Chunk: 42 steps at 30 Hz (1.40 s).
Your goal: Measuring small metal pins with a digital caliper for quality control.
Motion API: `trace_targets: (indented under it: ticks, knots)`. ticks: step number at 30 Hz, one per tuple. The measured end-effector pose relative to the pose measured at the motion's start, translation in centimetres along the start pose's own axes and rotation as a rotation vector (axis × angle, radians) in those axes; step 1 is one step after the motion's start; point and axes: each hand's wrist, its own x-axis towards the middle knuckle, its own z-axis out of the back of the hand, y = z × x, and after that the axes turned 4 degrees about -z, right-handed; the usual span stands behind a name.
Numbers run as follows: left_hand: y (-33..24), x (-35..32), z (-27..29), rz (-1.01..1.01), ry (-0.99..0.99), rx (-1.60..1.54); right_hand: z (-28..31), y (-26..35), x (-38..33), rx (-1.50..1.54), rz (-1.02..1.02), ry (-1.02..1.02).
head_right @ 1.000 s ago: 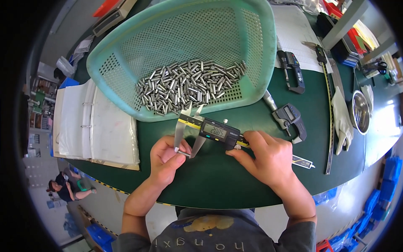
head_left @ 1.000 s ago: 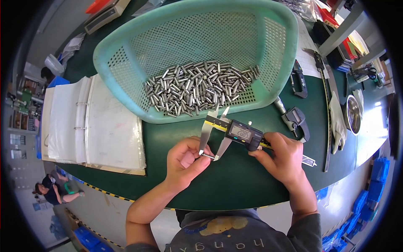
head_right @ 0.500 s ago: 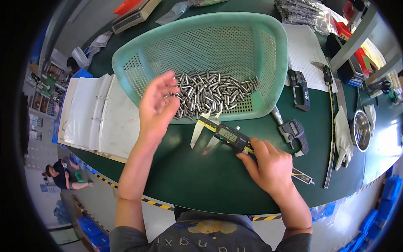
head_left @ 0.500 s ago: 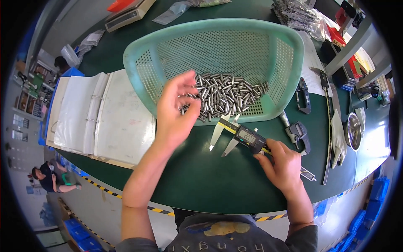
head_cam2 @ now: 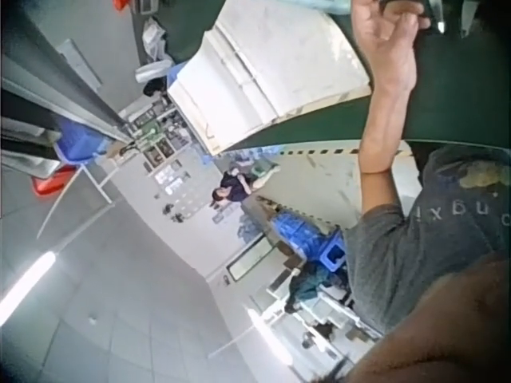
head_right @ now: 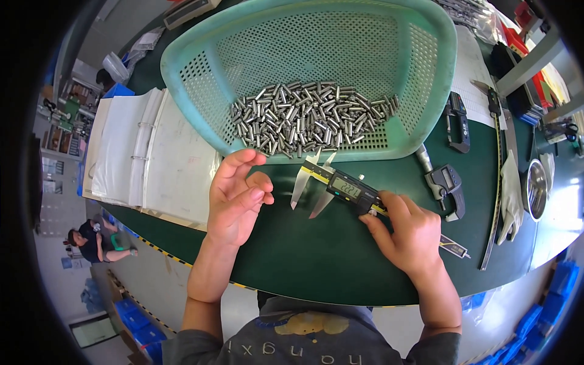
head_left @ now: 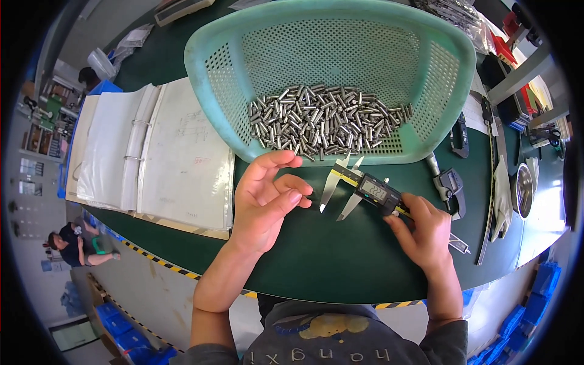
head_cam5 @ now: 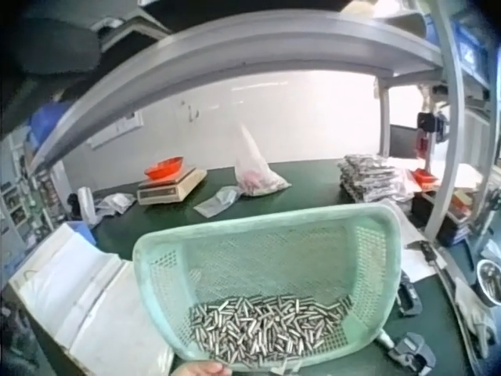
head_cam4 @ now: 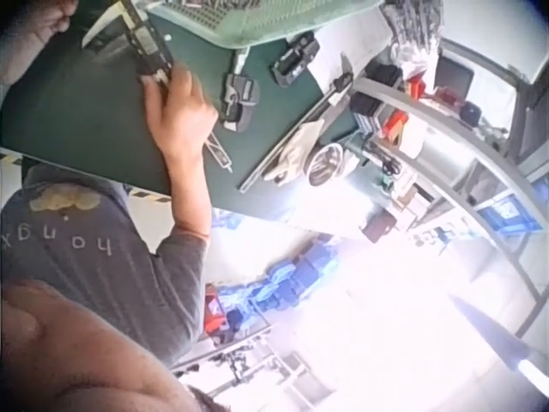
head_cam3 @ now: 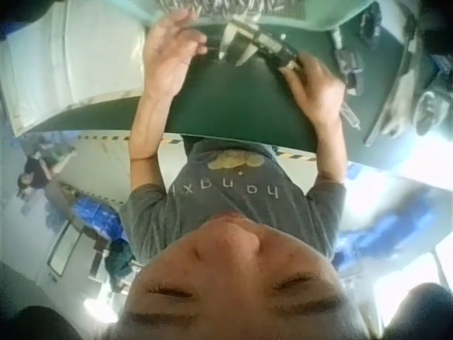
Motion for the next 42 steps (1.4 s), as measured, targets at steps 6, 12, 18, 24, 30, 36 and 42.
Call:
trace_targets:
  ticks: [6, 12, 18, 24, 30, 36, 42]
  knots:
    - [0.00, -0.33, 0.00, 0.004, -0.018, 0.024, -0.13, -0.05, -0.12, 0.043, -0.037, -0.004]
    - [0.01, -0.30, 0.03, 0.005, -0.029, 0.025, -0.12, 0.02, 0.05, 0.042, -0.018, -0.014]
    - [0.11, -0.27, -0.10, 0.014, -0.036, 0.038, 0.04, -0.15, 0.01, 0.036, -0.027, -0.004]
    - [0.23, -0.28, -0.21, 0.009, -0.075, 0.037, -0.10, -0.17, -0.02, 0.044, -0.034, -0.015]
    - [0.31, -0.22, -0.28, 0.019, -0.070, -0.036, -0.04, -0.14, 0.01, 0.045, -0.026, -0.022]
    - [0.50, -0.25, 0.00, 0.035, -0.048, -0.088, 0.01, -0.12, 0.01, 0.044, -0.021, -0.020]
    - [0.09, 0.01, -0.64, 0.085, -0.174, -0.118, -0.17, -0.15, 0.13, 0.046, -0.029, -0.006]
